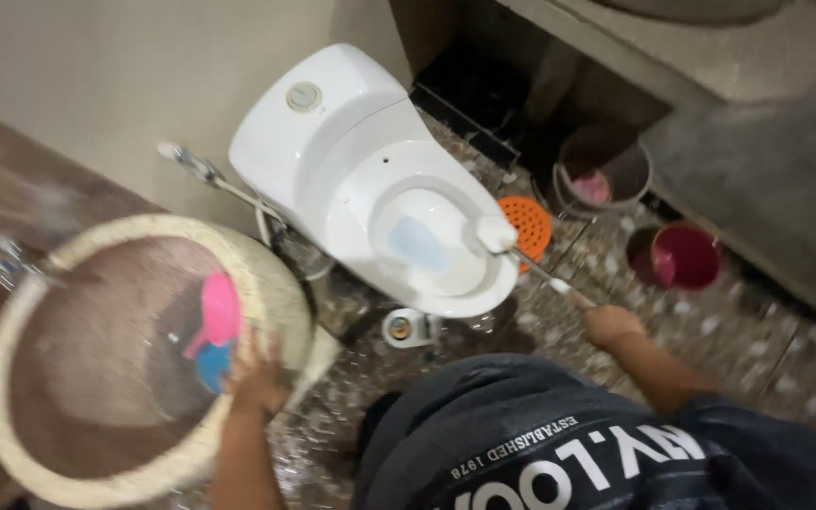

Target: The person cleans a white toilet bowl using a toilet brush and water from a pink scoop. They repeatedly scoop water from a large stone basin and pour it into the toilet while scrubbing the interior surfaces.

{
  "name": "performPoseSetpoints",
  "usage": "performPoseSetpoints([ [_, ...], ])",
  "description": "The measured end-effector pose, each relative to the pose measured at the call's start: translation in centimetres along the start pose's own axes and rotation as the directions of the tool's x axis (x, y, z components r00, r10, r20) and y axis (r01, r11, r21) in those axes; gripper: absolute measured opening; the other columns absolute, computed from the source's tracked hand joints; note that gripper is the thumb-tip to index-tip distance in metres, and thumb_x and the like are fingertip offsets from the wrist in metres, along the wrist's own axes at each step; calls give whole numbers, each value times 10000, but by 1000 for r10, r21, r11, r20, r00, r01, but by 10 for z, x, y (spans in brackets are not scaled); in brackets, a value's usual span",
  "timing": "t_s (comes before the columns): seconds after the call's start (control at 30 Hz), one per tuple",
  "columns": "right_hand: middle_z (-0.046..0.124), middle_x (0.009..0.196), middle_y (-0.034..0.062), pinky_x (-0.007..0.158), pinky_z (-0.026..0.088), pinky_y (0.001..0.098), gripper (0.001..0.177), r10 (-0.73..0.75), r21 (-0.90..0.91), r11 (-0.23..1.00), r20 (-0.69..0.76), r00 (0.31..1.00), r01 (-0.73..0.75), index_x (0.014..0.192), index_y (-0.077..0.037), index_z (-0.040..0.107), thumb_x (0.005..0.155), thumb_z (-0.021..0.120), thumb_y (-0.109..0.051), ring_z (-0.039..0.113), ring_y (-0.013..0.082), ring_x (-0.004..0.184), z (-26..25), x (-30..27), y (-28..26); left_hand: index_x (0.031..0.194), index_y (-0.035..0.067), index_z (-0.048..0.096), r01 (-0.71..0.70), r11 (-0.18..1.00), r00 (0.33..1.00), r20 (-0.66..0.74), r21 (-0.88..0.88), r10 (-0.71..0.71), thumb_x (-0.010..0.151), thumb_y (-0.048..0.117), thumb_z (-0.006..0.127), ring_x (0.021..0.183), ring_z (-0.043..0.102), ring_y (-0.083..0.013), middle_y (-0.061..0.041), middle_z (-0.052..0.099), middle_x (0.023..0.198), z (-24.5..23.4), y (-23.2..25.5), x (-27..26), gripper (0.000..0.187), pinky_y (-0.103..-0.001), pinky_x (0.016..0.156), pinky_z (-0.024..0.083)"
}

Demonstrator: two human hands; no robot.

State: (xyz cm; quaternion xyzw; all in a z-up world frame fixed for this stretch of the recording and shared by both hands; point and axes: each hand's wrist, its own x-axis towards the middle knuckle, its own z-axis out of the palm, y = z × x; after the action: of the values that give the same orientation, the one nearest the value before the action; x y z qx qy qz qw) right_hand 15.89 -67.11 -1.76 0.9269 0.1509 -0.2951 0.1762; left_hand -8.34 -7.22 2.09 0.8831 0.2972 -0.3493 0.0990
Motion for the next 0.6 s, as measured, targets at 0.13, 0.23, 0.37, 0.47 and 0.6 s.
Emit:
performPoseSetpoints([
  [0.13,741,1089,225,901,619,490,622,-162,-77,984,-27,986,159,1634,-190,263,1020,343,-129,764,374,1033,-31,-12,31,1636,386,-109,178,981,968,-166,-76,-189,709,546,758,1569,-129,-400,9,-198,1736,18,14,-1,1279,-683,1199,96],
  [0.23,661,1246,230,975,583,487,667,-198,-144,969,34,980,200,1650,-254,159,1029,401,-226,696,400,1150,-14,-36,69,1656,266,-49,228,938,940,-193,-259,-282,705,470,725,1575,-75,-377,19,-102,1746,24,19,2,1243,-655,1225,101],
  [0.37,686,1307,246,1037,583,513,710,-169,-25,985,97,981,172,1664,-328,75,1036,403,-290,710,422,1172,2,-9,89,1676,241,80,226,873,928,-176,-432,-327,759,332,644,1602,15,-320,49,17,1756,25,19,-7,1081,-631,1250,143],
  [0.47,558,1497,213,1080,546,523,923,-91,222,972,82,992,70,1664,-437,82,948,650,-310,633,386,1299,4,74,75,1673,242,104,235,873,934,-150,-427,-324,767,314,655,1601,64,-294,48,35,1750,32,11,-1,1063,-670,1219,196],
  [0.6,606,1445,154,1075,533,512,938,-46,132,990,46,998,39,1642,-511,113,917,686,-352,649,351,1287,-9,54,80,1672,213,103,240,869,937,-130,-432,-323,781,314,679,1601,73,-313,-9,42,1753,42,2,6,1066,-728,1191,202],
])
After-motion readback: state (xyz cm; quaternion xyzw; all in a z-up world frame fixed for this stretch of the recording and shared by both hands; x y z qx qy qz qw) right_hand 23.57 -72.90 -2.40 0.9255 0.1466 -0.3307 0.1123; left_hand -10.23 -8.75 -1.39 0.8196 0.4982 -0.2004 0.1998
